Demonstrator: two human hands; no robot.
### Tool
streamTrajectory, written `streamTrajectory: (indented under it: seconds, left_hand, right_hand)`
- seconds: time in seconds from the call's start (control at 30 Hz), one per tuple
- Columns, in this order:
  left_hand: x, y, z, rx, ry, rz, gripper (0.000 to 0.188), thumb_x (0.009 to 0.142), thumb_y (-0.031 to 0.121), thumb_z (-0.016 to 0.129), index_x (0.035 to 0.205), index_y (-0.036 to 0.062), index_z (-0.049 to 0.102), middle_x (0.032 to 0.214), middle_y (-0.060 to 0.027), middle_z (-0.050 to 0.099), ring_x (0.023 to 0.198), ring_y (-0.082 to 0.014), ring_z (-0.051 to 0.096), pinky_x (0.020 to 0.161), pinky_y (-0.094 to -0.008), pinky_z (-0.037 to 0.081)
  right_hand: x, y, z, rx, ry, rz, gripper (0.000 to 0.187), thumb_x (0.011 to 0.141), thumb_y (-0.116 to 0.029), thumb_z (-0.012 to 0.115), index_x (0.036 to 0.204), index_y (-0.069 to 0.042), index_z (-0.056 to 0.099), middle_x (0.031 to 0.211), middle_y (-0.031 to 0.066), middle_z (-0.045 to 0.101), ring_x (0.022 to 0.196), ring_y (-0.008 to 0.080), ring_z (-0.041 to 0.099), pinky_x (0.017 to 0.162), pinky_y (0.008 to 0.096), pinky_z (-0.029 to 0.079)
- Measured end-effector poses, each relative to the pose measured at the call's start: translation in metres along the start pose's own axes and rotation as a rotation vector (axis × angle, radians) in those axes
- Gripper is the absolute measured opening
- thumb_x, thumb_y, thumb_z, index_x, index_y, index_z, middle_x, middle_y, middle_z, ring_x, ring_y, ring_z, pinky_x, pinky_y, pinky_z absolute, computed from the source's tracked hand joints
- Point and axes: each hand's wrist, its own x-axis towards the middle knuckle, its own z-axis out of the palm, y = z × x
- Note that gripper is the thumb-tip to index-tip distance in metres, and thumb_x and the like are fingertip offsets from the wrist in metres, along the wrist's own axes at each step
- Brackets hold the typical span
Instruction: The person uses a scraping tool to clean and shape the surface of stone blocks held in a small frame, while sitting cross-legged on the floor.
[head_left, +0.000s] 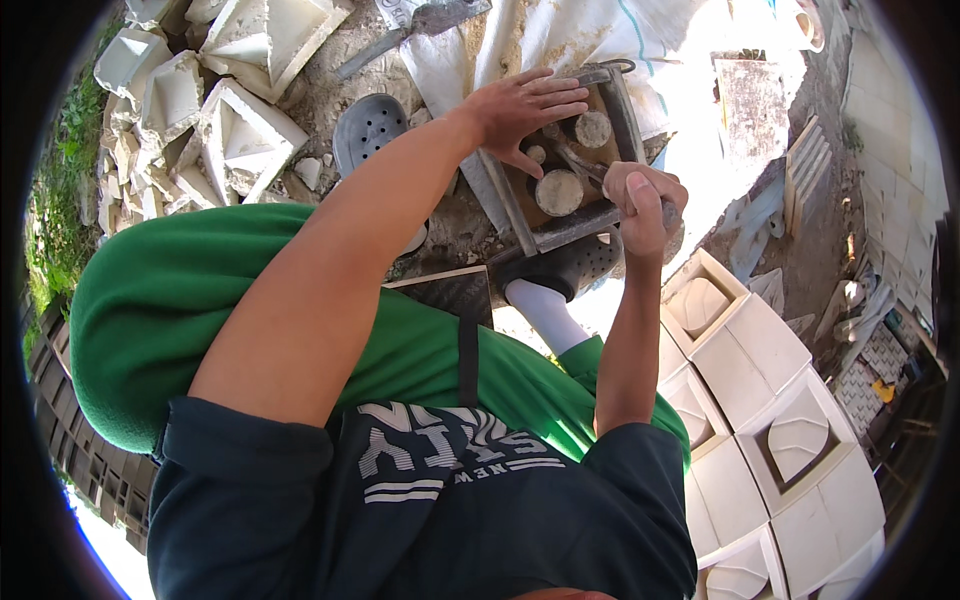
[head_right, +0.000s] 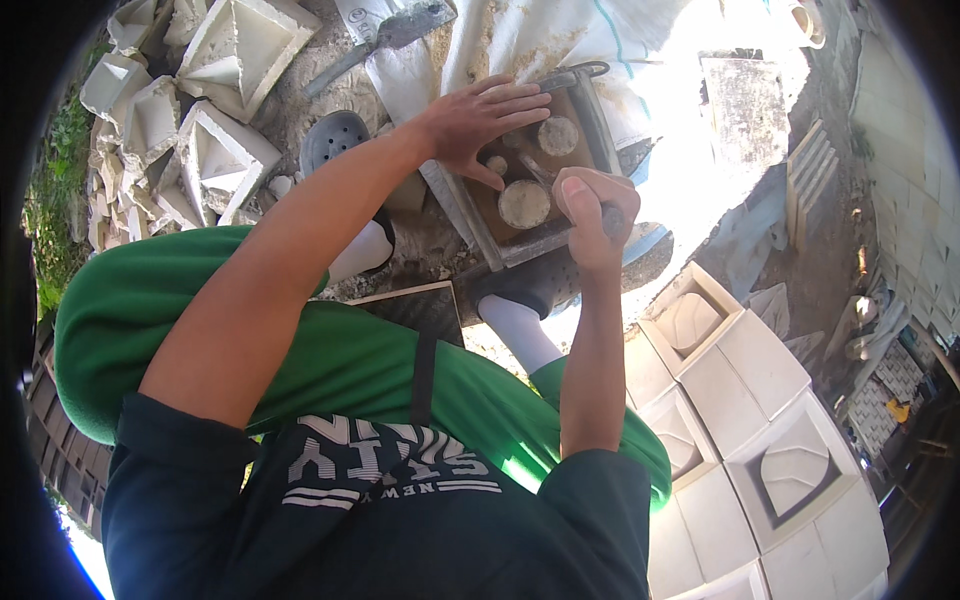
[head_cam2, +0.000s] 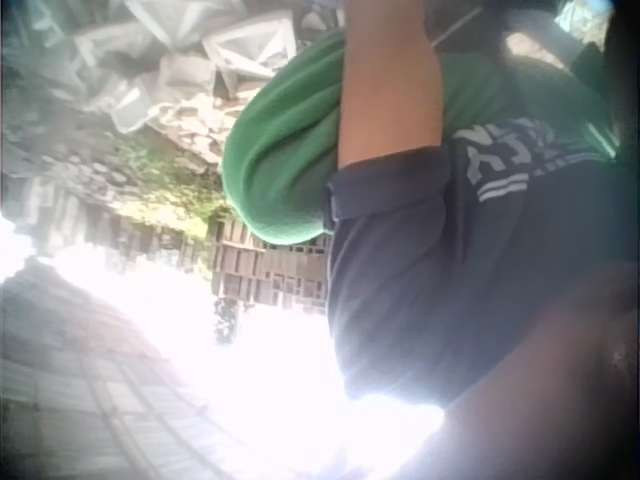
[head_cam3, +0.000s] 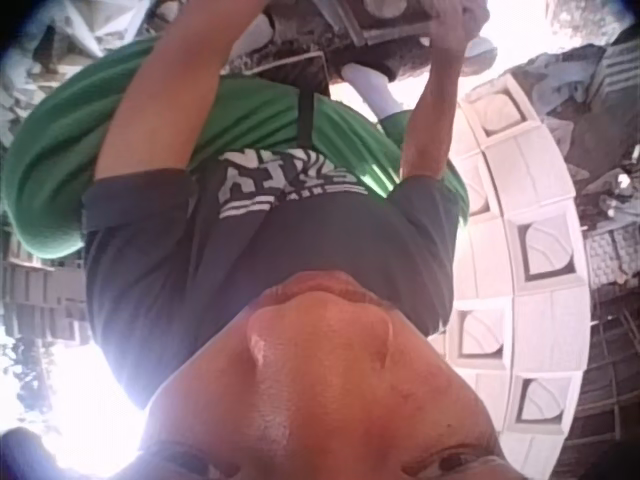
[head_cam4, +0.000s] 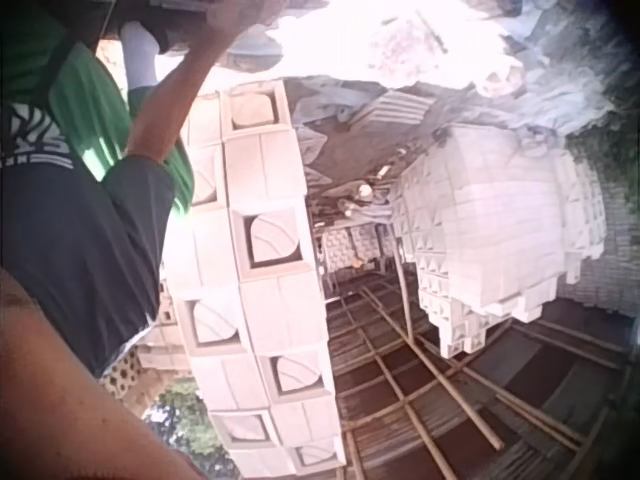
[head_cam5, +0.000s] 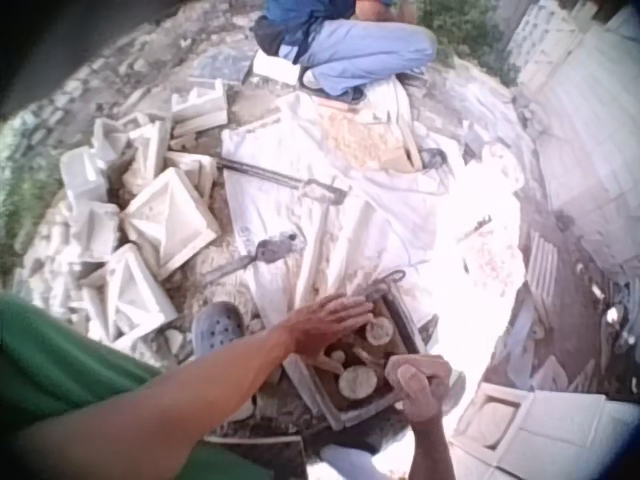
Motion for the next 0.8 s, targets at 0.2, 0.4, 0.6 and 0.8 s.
streamTrajectory:
  seconds: [0.2, 0.4, 0.6, 0.8]
  left_hand:
    - [0.0, 0.0, 0.001, 0.017, 0.019, 0.002, 0.115, 0.068, 0.064, 0.078, 0.155, 0.0121, 0.025, 0.162, -0.0053, 0.027, 0.149, -0.0232, 0.026, 0.125, -0.0449, 0.018]
    - [-0.002, -0.002, 0.0, 0.011, 0.017, 0.0, 0.116, 0.067, 0.063, 0.078, 0.155, 0.0111, 0.025, 0.161, -0.0058, 0.028, 0.149, -0.0229, 0.026, 0.125, -0.0446, 0.018]
    - [-0.001, 0.001, 0.0, 0.001, 0.002, -0.007, 0.116, 0.067, 0.064, 0.078, 0.156, 0.0115, 0.024, 0.162, -0.0059, 0.027, 0.149, -0.0229, 0.025, 0.125, -0.0443, 0.017]
    - [-0.001, 0.0, 0.003, 0.017, -0.001, -0.011, 0.115, 0.068, 0.065, 0.077, 0.156, 0.0121, 0.024, 0.162, -0.0056, 0.027, 0.149, -0.0229, 0.025, 0.125, -0.044, 0.017]
  right_hand:
    - [0.01, -0.012, -0.007, -0.036, -0.154, 0.032, 0.033, 0.084, -0.015, 0.057, 0.06, 0.002, 0.043, 0.054, 0.001, 0.037, 0.049, 0.0106, 0.033, 0.048, 0.0298, 0.023]
    - [0.017, -0.009, -0.001, -0.241, -0.292, 0.055, 0.033, 0.083, -0.015, 0.06, 0.06, 0.002, 0.043, 0.054, 0.0038, 0.033, 0.05, 0.0148, 0.033, 0.05, 0.0327, 0.024]
    - [0.003, -0.008, -0.004, -0.197, -0.245, 0.009, 0.028, 0.081, -0.013, 0.057, 0.062, 0.003, 0.044, 0.055, 0.0052, 0.034, 0.049, 0.0151, 0.034, 0.049, 0.0332, 0.024]
    - [-0.005, 0.004, -0.01, -0.087, -0.077, -0.023, 0.027, 0.08, -0.014, 0.053, 0.062, 0.006, 0.046, 0.056, 0.0057, 0.039, 0.05, 0.0136, 0.036, 0.048, 0.0305, 0.024]
